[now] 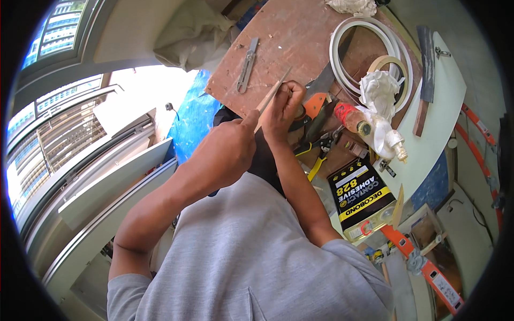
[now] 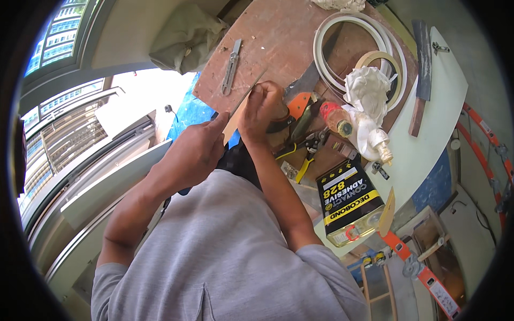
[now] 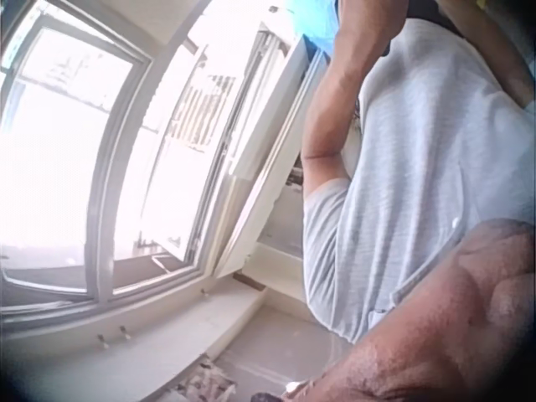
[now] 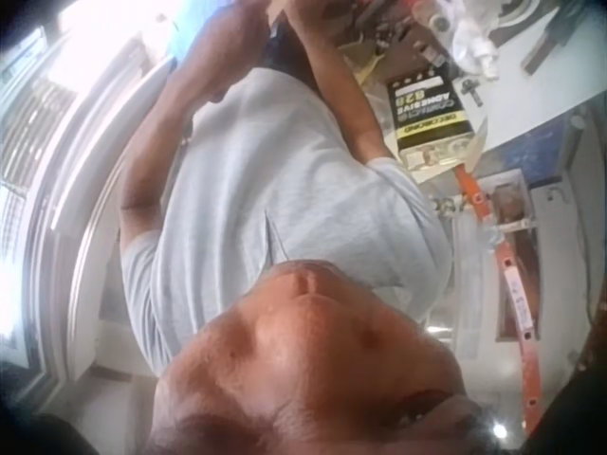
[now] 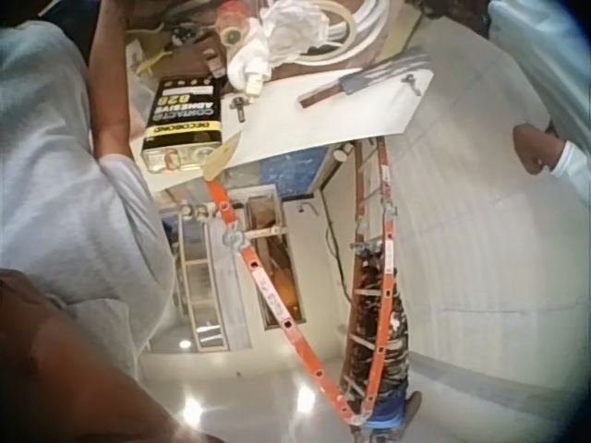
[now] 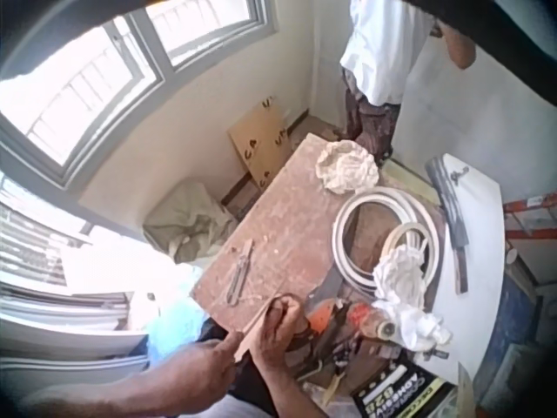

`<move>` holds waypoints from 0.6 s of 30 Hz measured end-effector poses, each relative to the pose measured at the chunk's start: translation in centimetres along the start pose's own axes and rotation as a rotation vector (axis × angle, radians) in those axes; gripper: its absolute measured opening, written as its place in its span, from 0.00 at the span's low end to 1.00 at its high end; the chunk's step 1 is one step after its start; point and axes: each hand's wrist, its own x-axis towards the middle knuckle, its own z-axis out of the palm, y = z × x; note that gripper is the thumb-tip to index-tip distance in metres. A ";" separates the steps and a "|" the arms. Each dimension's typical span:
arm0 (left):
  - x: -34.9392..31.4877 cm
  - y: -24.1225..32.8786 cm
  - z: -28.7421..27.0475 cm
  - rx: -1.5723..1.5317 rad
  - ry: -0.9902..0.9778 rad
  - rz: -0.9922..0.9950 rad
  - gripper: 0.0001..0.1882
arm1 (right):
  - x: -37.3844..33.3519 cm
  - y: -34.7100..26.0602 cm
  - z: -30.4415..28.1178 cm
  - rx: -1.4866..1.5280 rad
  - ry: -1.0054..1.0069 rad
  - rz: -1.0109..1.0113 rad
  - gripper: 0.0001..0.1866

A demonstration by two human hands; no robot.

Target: The person trims a laminate sheet using a utility knife and cleans the edges with a file.

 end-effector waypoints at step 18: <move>0.4 -0.2 -0.6 0.013 -0.044 0.015 0.16 | -0.5 1.1 0.0 -0.046 -0.008 -0.030 0.08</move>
